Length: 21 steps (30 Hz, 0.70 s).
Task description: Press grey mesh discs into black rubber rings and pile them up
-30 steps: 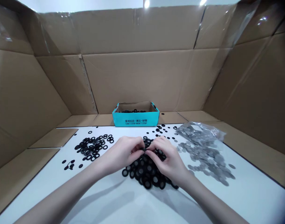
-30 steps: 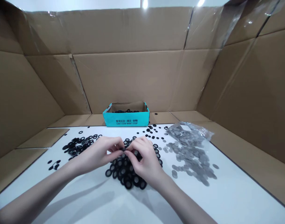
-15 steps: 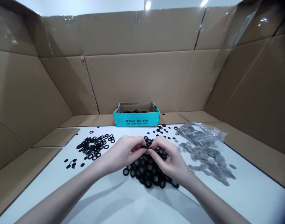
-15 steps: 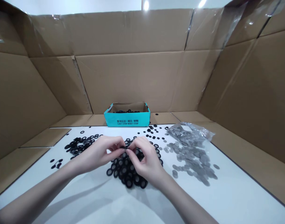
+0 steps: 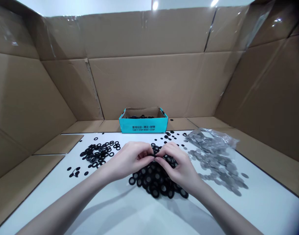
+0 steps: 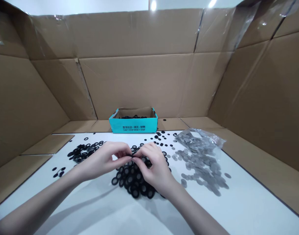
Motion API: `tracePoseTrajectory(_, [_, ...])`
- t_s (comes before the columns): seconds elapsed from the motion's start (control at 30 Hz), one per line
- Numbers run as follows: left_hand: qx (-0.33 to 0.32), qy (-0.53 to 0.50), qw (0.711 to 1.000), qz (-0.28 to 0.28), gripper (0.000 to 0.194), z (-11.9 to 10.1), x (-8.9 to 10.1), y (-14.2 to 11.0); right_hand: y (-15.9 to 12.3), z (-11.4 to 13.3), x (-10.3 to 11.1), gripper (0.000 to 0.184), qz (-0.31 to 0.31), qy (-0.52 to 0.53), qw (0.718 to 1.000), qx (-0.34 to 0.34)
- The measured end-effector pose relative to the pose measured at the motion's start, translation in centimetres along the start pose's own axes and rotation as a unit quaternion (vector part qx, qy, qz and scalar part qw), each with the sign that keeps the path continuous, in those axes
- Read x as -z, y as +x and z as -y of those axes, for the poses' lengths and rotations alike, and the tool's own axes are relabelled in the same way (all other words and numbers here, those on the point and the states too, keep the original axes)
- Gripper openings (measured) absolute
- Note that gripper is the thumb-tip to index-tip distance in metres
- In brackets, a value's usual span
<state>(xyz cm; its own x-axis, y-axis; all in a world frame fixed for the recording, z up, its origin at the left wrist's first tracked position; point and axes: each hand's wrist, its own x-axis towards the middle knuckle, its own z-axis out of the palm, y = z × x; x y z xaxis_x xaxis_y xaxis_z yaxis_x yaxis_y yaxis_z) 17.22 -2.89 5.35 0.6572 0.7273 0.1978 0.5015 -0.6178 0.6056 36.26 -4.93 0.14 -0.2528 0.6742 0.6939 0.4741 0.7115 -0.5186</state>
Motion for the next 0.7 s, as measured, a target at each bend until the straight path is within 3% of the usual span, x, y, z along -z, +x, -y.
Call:
tracePoseTrajectory(0.13, [-0.005, -0.013, 1.0, 0.009, 0.011, 0.14, -0.27, -0.04, -0.05, 0.06, 0.1, 0.017, 0.004, 0.012, 1.0, -0.005])
tracePoseTrajectory(0.33, [-0.008, -0.011, 1.0, 0.022, 0.011, 0.25, -0.36, -0.01, -0.27, 0.07, -0.19, 0.016, -0.006, -0.04, 0.998, 0.042])
tracePoseTrajectory(0.7, [-0.004, -0.05, 0.998, -0.023, 0.01, 0.16, -0.8, 0.06, -0.17, 0.23, -0.1, 0.016, -0.03, -0.103, 0.992, 0.066])
